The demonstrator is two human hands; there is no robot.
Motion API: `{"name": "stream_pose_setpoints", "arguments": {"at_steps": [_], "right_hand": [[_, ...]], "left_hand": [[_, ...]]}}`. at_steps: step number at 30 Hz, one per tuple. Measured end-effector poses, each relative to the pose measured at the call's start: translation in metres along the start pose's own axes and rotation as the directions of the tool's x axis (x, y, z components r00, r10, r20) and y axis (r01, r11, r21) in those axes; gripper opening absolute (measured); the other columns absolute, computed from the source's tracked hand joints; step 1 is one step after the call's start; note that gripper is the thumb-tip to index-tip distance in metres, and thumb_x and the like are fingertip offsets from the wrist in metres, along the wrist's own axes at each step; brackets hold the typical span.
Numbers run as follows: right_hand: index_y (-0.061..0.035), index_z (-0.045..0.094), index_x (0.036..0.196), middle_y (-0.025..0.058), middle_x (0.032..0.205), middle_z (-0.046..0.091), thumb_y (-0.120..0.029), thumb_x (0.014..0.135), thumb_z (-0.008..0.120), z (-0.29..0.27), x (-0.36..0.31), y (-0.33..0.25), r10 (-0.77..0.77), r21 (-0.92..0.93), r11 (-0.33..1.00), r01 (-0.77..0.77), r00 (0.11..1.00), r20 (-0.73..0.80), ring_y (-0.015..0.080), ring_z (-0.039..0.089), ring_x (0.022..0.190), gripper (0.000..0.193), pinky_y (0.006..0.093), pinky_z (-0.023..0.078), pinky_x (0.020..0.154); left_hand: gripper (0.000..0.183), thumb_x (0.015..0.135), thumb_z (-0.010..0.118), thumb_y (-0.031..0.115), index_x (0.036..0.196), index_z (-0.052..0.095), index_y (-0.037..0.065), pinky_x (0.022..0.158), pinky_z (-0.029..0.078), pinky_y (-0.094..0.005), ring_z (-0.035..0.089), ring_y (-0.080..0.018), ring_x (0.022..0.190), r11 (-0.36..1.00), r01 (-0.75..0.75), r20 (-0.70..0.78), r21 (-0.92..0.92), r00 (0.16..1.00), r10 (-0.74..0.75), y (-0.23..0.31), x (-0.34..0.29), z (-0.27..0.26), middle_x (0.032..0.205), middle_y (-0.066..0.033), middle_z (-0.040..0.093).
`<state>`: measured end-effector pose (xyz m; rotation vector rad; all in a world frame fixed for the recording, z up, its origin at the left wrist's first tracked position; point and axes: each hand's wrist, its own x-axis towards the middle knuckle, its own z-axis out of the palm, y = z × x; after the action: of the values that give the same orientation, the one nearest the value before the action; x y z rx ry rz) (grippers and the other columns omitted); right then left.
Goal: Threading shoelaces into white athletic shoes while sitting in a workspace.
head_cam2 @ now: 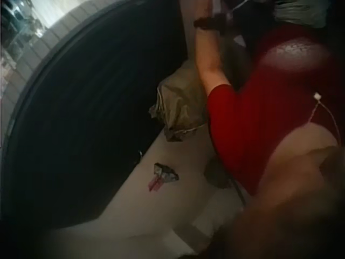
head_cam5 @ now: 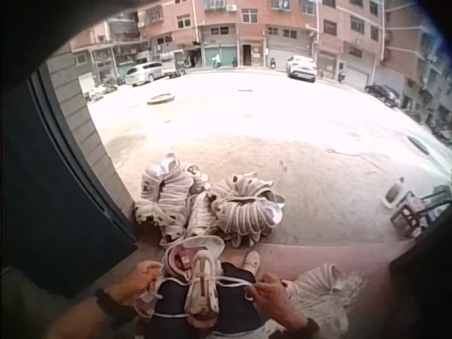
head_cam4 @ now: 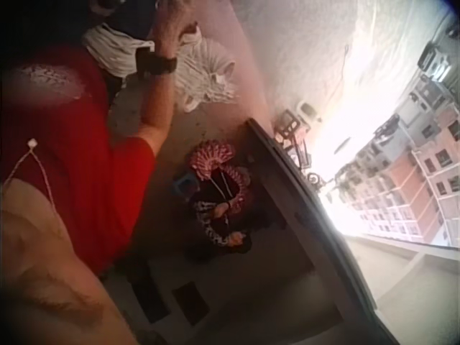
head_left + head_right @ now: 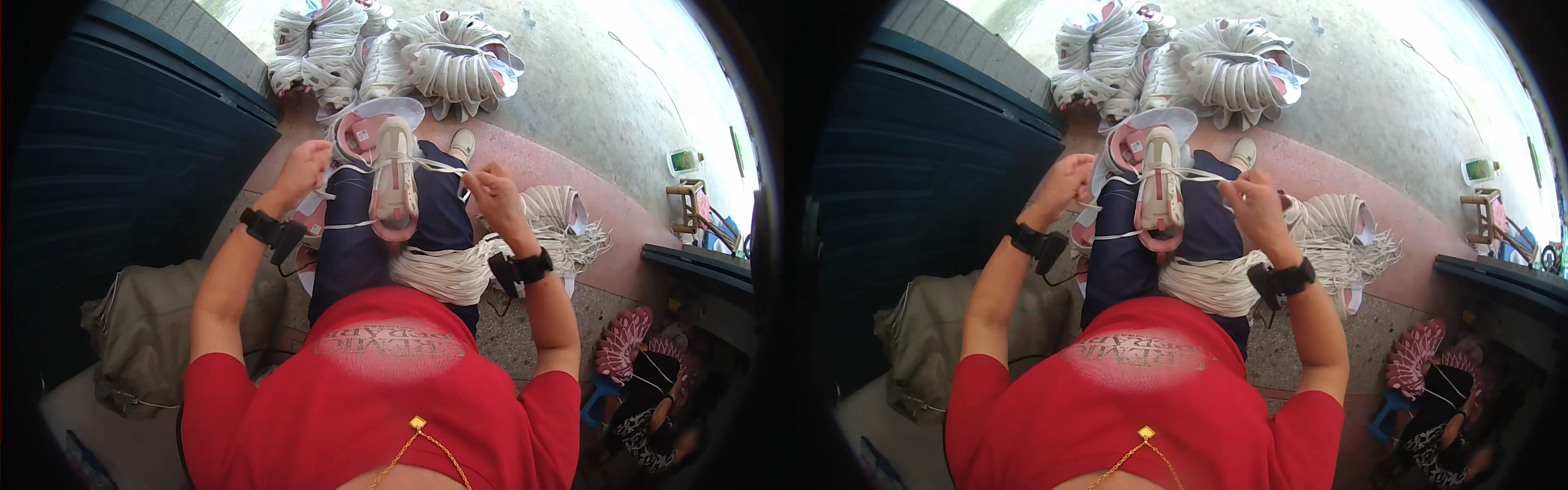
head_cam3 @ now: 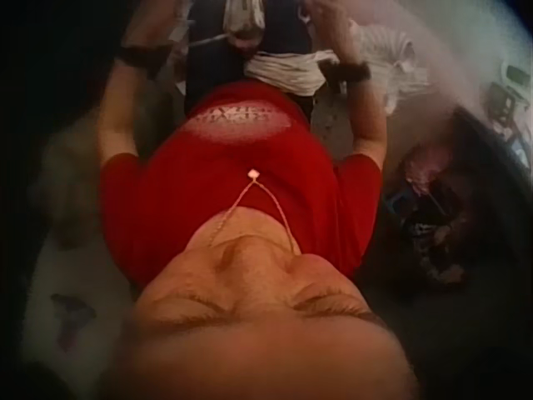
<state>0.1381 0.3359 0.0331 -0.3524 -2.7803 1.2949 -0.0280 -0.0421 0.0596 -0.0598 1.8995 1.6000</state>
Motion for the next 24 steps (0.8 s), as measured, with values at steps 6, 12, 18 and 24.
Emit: {"name": "stream_pose_setpoints", "arguments": {"at_steps": [6, 12, 18, 24], "right_hand": [[-0.0072, 0.070, 0.092, 0.0100, 0.090, 0.060, -0.026, 0.086, 0.071, 0.059, -0.029, -0.016, -0.272, -0.497, 0.822, 0.279, 0.958, 0.087, 0.0297, 0.057, 0.090, 0.020, 0.0430, 0.044, 0.076], [-0.0062, 0.065, 0.094, 0.0098, 0.090, 0.065, -0.037, 0.086, 0.071, 0.081, -0.013, -0.027, -0.262, -0.488, 0.841, 0.234, 0.965, 0.013, 0.0283, 0.062, 0.090, 0.033, 0.0418, 0.043, 0.077], [-0.0075, 0.068, 0.083, 0.0106, 0.077, 0.070, -0.037, 0.087, 0.071, 0.092, 0.045, -0.028, -0.083, -0.539, 0.836, 0.105, 0.994, 0.066, 0.0303, 0.068, 0.078, 0.030, 0.0417, 0.044, 0.076], [-0.0022, 0.066, 0.088, 0.0162, 0.079, 0.068, -0.021, 0.088, 0.068, 0.099, 0.064, 0.013, -0.289, -0.190, 0.939, 0.287, 0.957, 0.013, 0.0387, 0.066, 0.080, 0.019, 0.0499, 0.047, 0.073]], "left_hand": [[0.021, 0.100, 0.055, 0.016, 0.109, 0.061, -0.002, 0.061, 0.053, -0.0235, 0.063, -0.0095, 0.070, 0.984, 0.112, 0.191, 0.137, 0.972, -0.137, -0.009, 0.014, 0.089, 0.089, -0.0047, 0.064], [0.016, 0.100, 0.054, 0.015, 0.101, 0.061, 0.001, 0.065, 0.052, -0.0238, 0.063, -0.0122, 0.078, 0.965, 0.198, 0.251, 0.172, 0.938, -0.237, -0.018, 0.045, 0.121, 0.089, -0.0045, 0.063], [0.014, 0.100, 0.053, 0.015, 0.100, 0.060, 0.003, 0.067, 0.050, -0.0237, 0.060, -0.0117, 0.077, 0.961, 0.275, 0.209, 0.027, 0.939, -0.275, -0.019, 0.062, 0.134, 0.089, -0.0034, 0.061], [0.016, 0.102, 0.053, 0.015, 0.107, 0.058, 0.000, 0.071, 0.052, -0.0259, 0.062, -0.0135, 0.079, 0.931, 0.218, 0.134, -0.292, 0.973, -0.186, -0.023, 0.059, 0.139, 0.094, -0.0053, 0.062]]}}
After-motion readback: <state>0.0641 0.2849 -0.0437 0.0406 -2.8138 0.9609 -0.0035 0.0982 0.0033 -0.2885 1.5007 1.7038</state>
